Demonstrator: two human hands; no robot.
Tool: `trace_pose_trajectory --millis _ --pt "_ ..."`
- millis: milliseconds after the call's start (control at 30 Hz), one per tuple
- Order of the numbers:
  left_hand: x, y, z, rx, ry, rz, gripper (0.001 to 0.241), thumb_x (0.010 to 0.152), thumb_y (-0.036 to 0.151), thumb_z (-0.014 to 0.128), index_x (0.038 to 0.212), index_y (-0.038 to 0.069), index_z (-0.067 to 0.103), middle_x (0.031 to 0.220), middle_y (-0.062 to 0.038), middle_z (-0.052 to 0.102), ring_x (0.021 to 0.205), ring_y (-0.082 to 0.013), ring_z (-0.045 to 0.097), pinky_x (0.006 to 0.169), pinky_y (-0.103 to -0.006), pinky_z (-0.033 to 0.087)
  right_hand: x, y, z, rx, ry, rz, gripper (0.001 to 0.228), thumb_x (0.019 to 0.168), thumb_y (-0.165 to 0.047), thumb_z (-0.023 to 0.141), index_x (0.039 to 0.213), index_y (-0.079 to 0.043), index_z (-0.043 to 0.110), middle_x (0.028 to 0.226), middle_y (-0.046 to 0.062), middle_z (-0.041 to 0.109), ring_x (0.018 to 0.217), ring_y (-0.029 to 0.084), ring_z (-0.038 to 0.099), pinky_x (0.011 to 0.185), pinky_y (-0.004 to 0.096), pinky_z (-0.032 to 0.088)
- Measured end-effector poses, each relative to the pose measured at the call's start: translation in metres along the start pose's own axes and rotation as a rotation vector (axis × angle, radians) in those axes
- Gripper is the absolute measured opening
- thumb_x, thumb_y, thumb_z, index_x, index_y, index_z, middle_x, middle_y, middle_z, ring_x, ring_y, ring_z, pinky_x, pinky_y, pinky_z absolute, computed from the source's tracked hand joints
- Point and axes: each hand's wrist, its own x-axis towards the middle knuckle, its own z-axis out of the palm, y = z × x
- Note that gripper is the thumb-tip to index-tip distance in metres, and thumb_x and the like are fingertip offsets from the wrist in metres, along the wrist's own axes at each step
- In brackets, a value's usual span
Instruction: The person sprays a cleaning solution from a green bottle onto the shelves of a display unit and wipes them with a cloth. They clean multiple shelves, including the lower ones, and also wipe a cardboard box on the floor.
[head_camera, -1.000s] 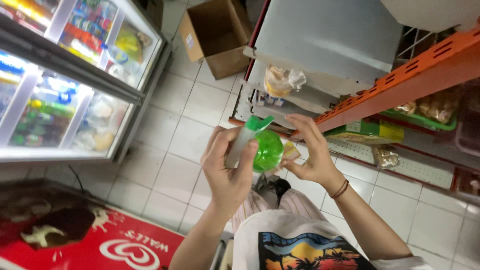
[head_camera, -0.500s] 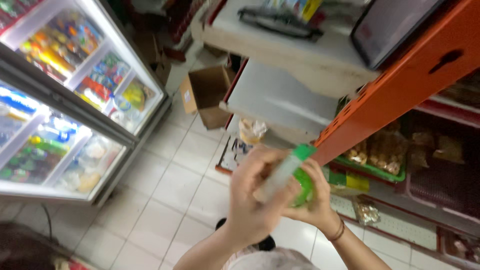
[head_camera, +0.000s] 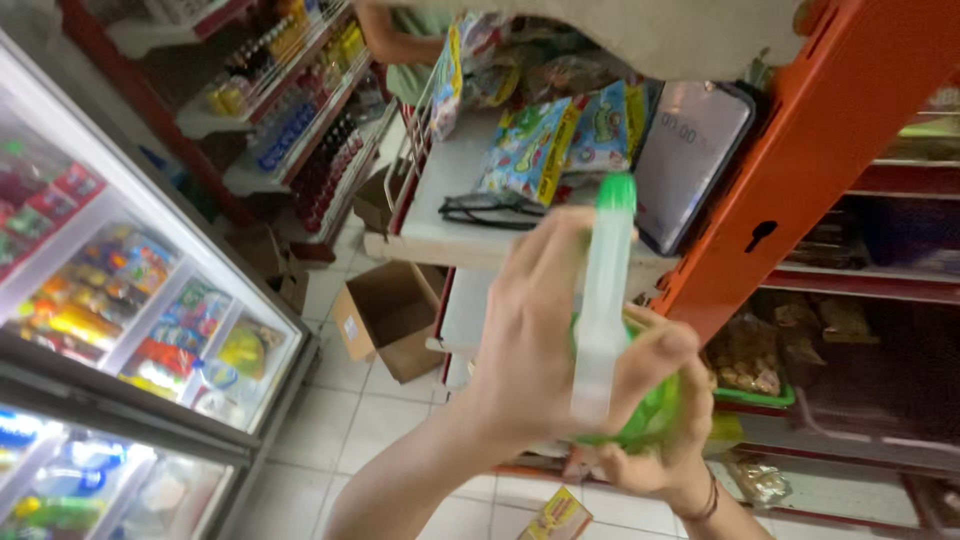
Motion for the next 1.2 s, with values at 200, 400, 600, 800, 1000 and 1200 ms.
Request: trace_pose_trajectory --millis 200,400,600,800,1000,1200 --pt "0.054 -0.025 0.012 -0.043 0.106 0.029 0.057 0.094 0.052 0.069 0.110 -0.002 0.058 0.092 -0.014 0.062 0.083 -0.0308 0.066 0.076 -0.0391 0.053 0.039 0.006 0.025 0.019 0.173 0.135 0.110 0.070 -0.007 0.086 0.158 -0.002 0.020 0.145 0.014 0.047 0.129 0.024 0.059 0.103 0.039 0.056" --pt "0.078 -0.052 0.021 0.012 0.102 0.021 0.051 0.095 0.050 0.070 0.092 0.001 0.057 0.085 -0.014 0.063 0.077 -0.0327 0.067 0.071 -0.0394 0.054 0.065 0.019 0.029 -0.091 0.199 0.097 0.103 0.071 -0.002 0.083 0.157 -0.002 0.027 0.137 0.011 0.053 0.122 0.020 0.062 0.102 0.035 0.056" --pt "0.078 -0.066 0.004 0.007 0.085 0.036 0.047 0.097 0.048 0.070 0.095 0.002 0.057 0.087 -0.014 0.062 0.076 -0.0332 0.066 0.071 -0.0427 0.053 0.074 0.022 0.046 -0.114 0.206 0.111 0.103 0.068 -0.008 0.083 0.155 0.001 0.029 0.139 0.014 0.054 0.125 0.021 0.060 0.105 0.035 0.053" --pt "0.079 -0.078 -0.025 0.068 0.136 0.027 0.040 0.099 0.039 0.070 0.095 0.002 0.056 0.088 -0.017 0.062 0.077 -0.0376 0.064 0.071 -0.0455 0.051 0.090 0.028 0.068 -0.163 0.155 0.138 0.103 0.066 -0.014 0.086 0.153 0.002 0.034 0.132 0.013 0.061 0.119 0.019 0.064 0.102 0.034 0.055" --pt "0.075 -0.089 -0.054 0.150 0.172 -0.017 0.037 0.100 0.036 0.068 0.100 0.000 0.060 0.092 -0.018 0.065 0.084 -0.0392 0.067 0.075 -0.0468 0.053 0.106 0.034 0.094 -0.117 0.098 0.100 0.103 0.067 -0.016 0.087 0.154 0.002 0.035 0.132 0.014 0.062 0.121 0.019 0.064 0.105 0.034 0.053" --pt "0.074 -0.094 -0.082 0.183 0.221 -0.036 0.039 0.098 0.036 0.067 0.103 -0.002 0.062 0.097 -0.020 0.068 0.090 -0.0409 0.070 0.078 -0.0466 0.055 0.120 0.033 0.118 -0.097 0.038 0.094 0.102 0.066 -0.017 0.087 0.153 0.003 0.036 0.138 0.016 0.060 0.127 0.021 0.061 0.108 0.035 0.051"
